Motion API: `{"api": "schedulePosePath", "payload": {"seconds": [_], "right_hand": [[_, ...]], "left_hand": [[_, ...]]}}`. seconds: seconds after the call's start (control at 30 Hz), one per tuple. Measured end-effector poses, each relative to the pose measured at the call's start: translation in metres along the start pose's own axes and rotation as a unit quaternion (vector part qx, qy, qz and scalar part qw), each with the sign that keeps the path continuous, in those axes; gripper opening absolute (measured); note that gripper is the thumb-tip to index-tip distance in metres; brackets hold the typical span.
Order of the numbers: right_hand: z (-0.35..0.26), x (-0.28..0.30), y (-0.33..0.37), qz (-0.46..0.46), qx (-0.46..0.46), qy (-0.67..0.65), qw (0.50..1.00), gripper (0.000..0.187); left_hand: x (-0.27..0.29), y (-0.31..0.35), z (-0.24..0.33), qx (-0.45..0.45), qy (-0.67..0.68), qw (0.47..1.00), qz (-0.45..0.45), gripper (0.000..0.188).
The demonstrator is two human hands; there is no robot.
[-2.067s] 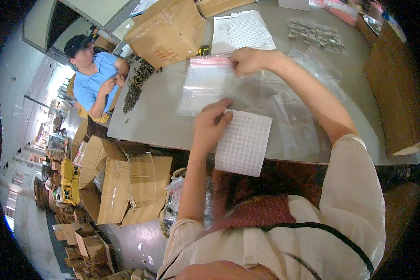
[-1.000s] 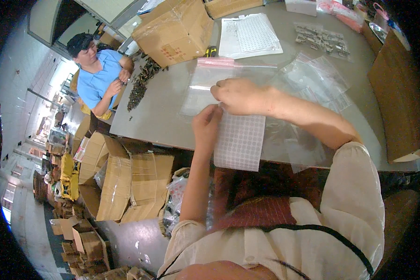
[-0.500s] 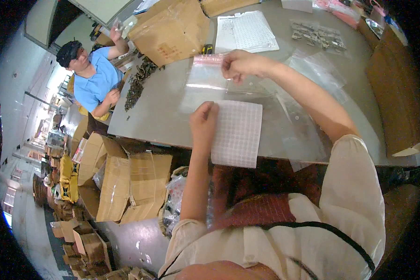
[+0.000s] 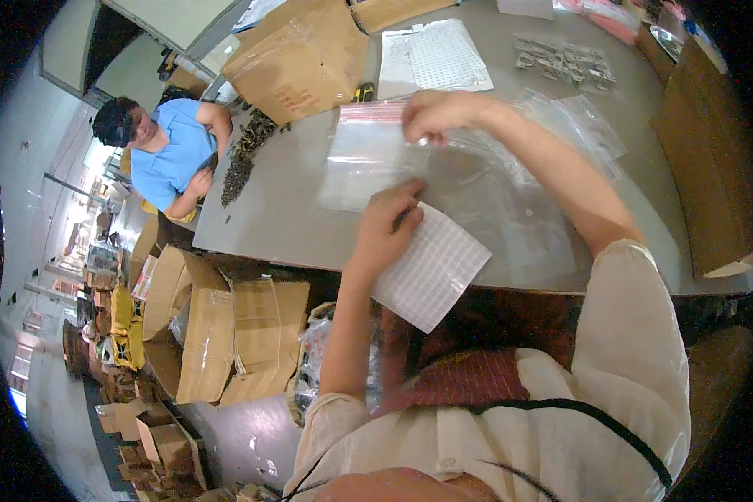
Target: The person packs small items into plastic bags, applies white labels to the bags, and places the filled bags into cardboard boxes.
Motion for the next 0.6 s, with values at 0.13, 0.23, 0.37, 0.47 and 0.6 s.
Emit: {"api": "schedulePosePath", "payload": {"seconds": [0.13, 0.23, 0.37, 0.47, 0.6], "right_hand": [[0.010, -0.030, -0.011, 0.042, 0.018, -0.003, 0.999, 0.021], [0.017, -0.021, -0.010, 0.099, -0.016, 0.091, 0.991, 0.022], [0.031, 0.024, 0.011, 0.000, -0.141, 0.207, 0.968, 0.024], [0.019, 0.047, 0.024, -0.009, -0.170, 0.302, 0.938, 0.022], [0.000, 0.028, 0.009, 0.052, 0.016, 0.114, 0.992, 0.020]], "left_hand": [[-0.002, -0.005, 0.010, 0.022, 0.060, 0.997, -0.053, 0.012], [0.001, -0.002, 0.008, 0.062, 0.103, 0.991, -0.054, 0.011], [0.010, -0.003, 0.001, 0.025, 0.040, 0.996, 0.078, 0.010], [0.013, -0.002, -0.008, 0.027, -0.066, 0.990, 0.119, 0.009], [0.003, -0.008, 0.001, 0.042, -0.040, 0.997, 0.053, 0.010]]}}
Point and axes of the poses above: each hand's wrist, its own y-axis away from the middle knuckle, its own x-axis out of the back of the hand, z = x × y, the point moved 4 cm from there along -y, towards the middle knuckle, and after that the axes turned 4 degrees about z, right-handed, at the moved point
